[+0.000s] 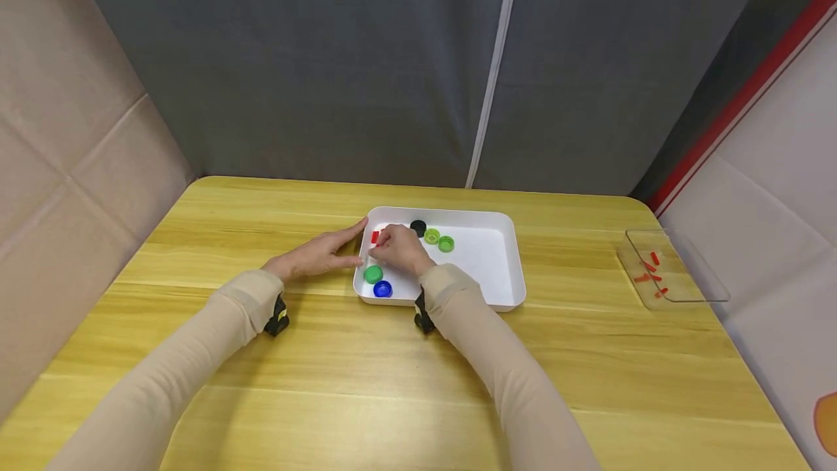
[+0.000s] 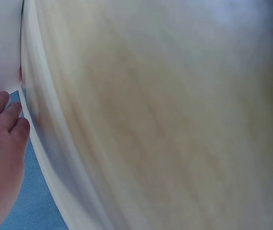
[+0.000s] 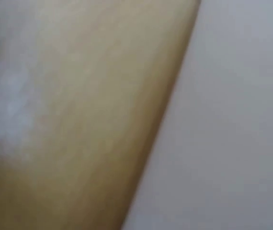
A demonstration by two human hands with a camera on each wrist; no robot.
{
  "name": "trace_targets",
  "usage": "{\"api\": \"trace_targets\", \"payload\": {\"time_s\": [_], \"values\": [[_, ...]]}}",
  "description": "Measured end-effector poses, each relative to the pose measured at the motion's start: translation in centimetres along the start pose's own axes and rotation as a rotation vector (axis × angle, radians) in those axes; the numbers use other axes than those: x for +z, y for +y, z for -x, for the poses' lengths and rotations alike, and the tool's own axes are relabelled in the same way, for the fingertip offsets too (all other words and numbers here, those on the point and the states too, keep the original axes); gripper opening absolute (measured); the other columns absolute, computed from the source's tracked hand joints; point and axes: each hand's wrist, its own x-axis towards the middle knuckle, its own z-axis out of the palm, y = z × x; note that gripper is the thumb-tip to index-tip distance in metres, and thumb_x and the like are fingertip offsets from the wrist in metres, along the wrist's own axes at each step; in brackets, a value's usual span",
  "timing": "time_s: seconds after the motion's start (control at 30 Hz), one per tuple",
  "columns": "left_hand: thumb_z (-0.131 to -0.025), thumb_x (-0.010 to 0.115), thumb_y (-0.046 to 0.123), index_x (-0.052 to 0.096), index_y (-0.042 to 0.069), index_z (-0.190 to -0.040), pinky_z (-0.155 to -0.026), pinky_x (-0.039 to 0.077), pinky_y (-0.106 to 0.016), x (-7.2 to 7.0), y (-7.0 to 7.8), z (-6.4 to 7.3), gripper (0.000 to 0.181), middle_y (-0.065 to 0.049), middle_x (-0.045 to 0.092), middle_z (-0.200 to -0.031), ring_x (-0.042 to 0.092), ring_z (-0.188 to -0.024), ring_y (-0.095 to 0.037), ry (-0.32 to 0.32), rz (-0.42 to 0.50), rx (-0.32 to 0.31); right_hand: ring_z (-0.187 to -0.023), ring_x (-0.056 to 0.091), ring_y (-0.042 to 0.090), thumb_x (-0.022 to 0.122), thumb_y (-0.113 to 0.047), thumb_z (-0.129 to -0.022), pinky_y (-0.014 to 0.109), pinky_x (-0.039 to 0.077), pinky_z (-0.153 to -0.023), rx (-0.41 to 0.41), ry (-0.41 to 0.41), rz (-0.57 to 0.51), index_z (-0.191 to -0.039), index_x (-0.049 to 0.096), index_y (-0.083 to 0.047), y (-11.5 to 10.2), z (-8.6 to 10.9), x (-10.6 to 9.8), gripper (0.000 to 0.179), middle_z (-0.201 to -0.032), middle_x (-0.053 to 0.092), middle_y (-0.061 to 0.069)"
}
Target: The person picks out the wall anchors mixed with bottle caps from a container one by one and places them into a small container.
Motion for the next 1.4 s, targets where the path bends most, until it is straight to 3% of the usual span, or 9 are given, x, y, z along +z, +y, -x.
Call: {"api": "trace_targets", "payload": {"time_s": [0.3,0.63,0.87,1.03,1.2,1.4], "values": [[-0.089,0.058,0.049,0.005,0.027,-0.152,-0.116,0.018,-0.045,0.0,0.1,0.0,0.085,0.002,0.010,-0.158,0.017,-0.144,-0.023,-0.009,0.007,-0.013,-0.062,0.053,0.010,0.072,-0.020,-0.082,0.017,0.042,-0.055,0.034,0.061,-0.093,-0.089,0.062,-0.003,0.4,0.9,-1.7,0.020,-0.074,0.060,0.004],[-0.087,0.057,0.054,0.006,0.026,-0.152,-0.116,0.017,-0.045,0.1,-0.4,-0.1,0.087,0.002,0.009,-0.158,0.015,-0.144,-0.023,-0.007,0.007,-0.020,-0.067,0.054,0.017,0.070,-0.022,-0.085,0.021,0.047,-0.059,0.071,0.159,-0.203,-0.094,0.061,-0.004,1.0,2.0,-5.1,0.022,-0.076,0.059,0.005],[-0.089,0.057,0.051,0.005,0.027,-0.152,-0.116,0.016,-0.045,0.0,-0.4,-0.1,0.086,0.001,0.008,-0.158,0.014,-0.144,-0.023,-0.004,0.008,-0.018,-0.080,0.057,0.036,0.068,-0.022,-0.086,0.029,0.051,-0.063,0.097,0.229,-0.300,-0.098,0.060,-0.003,1.6,3.3,-7.6,0.024,-0.077,0.058,0.005],[-0.089,0.057,0.053,0.004,0.026,-0.152,-0.117,0.016,-0.044,0.1,-0.5,-0.1,0.086,0.001,0.007,-0.158,0.013,-0.144,-0.023,-0.013,0.006,-0.022,-0.073,0.055,0.024,0.067,-0.023,-0.088,0.024,0.049,-0.062,0.098,0.284,-0.340,-0.102,0.058,-0.002,2.5,4.5,-9.7,0.027,-0.078,0.058,0.003],[-0.088,0.056,0.055,0.005,0.027,-0.152,-0.116,0.017,-0.044,-0.1,-0.5,-0.1,0.087,0.001,0.008,-0.158,0.014,-0.144,-0.023,-0.007,-0.002,-0.019,-0.066,0.052,0.012,0.065,-0.022,-0.089,0.016,0.046,-0.058,0.090,0.374,-0.374,-0.104,0.056,-0.002,3.9,5.7,-11.9,0.027,-0.073,0.057,-0.009],[-0.088,0.056,0.053,0.004,0.026,-0.152,-0.116,0.017,-0.045,-0.1,-0.5,-0.1,0.087,0.000,0.008,-0.158,0.015,-0.144,-0.024,-0.008,-0.001,-0.013,-0.062,0.052,0.004,0.064,-0.025,-0.090,0.013,0.047,-0.059,0.063,0.474,-0.424,-0.097,0.056,-0.008,5.6,7.2,-14.0,0.020,-0.072,0.058,-0.014]]}}
